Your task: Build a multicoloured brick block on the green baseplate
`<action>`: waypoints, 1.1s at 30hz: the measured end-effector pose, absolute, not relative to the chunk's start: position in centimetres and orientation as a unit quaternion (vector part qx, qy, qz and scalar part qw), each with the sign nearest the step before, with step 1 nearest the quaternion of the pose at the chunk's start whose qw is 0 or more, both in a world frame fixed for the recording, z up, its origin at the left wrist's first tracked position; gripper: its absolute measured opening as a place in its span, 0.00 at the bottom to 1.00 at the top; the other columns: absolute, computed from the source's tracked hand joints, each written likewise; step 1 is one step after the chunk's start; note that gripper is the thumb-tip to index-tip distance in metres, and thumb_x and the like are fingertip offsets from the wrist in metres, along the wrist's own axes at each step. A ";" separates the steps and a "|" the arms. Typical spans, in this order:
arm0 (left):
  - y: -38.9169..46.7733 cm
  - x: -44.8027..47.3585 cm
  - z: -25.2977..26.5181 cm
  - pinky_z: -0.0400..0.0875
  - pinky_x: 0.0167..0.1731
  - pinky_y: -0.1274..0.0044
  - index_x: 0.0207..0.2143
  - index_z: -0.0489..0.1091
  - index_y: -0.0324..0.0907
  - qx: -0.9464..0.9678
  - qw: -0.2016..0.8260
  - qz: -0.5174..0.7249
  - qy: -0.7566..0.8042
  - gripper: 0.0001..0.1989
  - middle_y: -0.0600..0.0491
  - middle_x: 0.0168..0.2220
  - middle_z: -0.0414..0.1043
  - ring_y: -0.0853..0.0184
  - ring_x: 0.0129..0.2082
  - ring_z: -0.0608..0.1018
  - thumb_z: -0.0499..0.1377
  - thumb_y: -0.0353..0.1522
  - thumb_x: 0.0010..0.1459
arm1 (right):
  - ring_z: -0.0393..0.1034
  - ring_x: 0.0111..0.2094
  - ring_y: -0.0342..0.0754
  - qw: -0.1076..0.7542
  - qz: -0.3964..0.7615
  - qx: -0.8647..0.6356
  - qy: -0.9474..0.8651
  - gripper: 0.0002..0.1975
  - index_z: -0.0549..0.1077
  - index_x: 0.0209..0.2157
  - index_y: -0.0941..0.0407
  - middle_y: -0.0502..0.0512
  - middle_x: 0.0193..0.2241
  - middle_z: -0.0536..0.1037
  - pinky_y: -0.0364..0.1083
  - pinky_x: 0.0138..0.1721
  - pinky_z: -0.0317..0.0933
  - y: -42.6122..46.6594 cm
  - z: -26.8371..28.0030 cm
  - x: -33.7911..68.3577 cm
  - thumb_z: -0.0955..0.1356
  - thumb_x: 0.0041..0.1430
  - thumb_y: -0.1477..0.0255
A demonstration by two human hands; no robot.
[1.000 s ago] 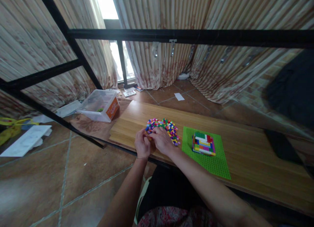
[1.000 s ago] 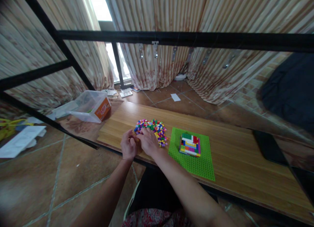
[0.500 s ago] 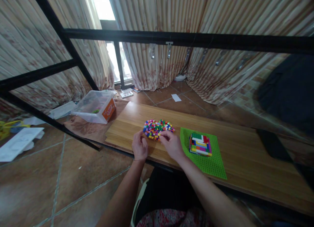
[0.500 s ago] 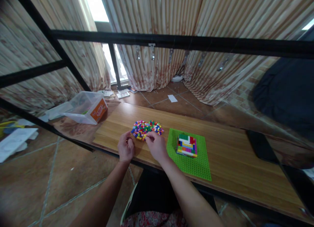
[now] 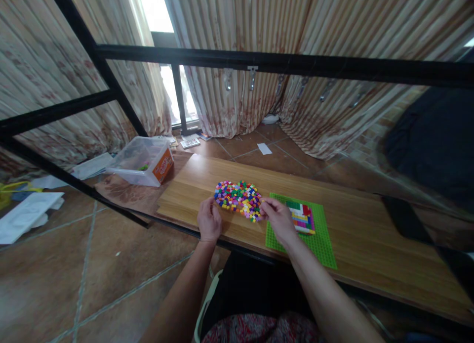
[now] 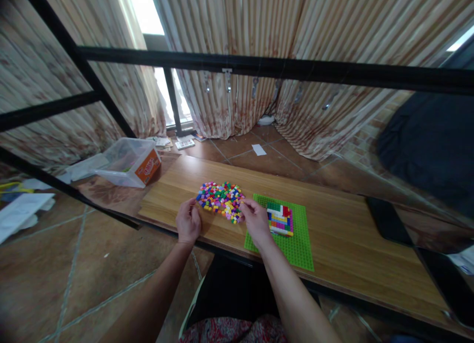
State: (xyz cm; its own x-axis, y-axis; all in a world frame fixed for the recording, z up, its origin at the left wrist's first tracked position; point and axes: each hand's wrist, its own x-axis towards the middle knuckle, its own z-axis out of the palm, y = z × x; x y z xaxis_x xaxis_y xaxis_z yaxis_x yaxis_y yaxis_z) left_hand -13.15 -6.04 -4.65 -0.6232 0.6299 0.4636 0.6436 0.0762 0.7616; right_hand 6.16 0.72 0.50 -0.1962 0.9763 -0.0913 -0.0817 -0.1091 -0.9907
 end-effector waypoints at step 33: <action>-6.1 -13.1 -4.1 0.71 0.45 0.71 0.42 0.72 0.39 -0.456 0.016 -0.508 -0.731 0.13 0.46 0.40 0.74 0.62 0.43 0.76 0.51 0.30 0.59 | 0.76 0.34 0.51 0.354 0.399 -0.482 -0.695 0.11 0.78 0.36 0.54 0.54 0.34 0.82 0.49 0.39 0.68 1.6 0.8 6.9 0.66 0.56 0.66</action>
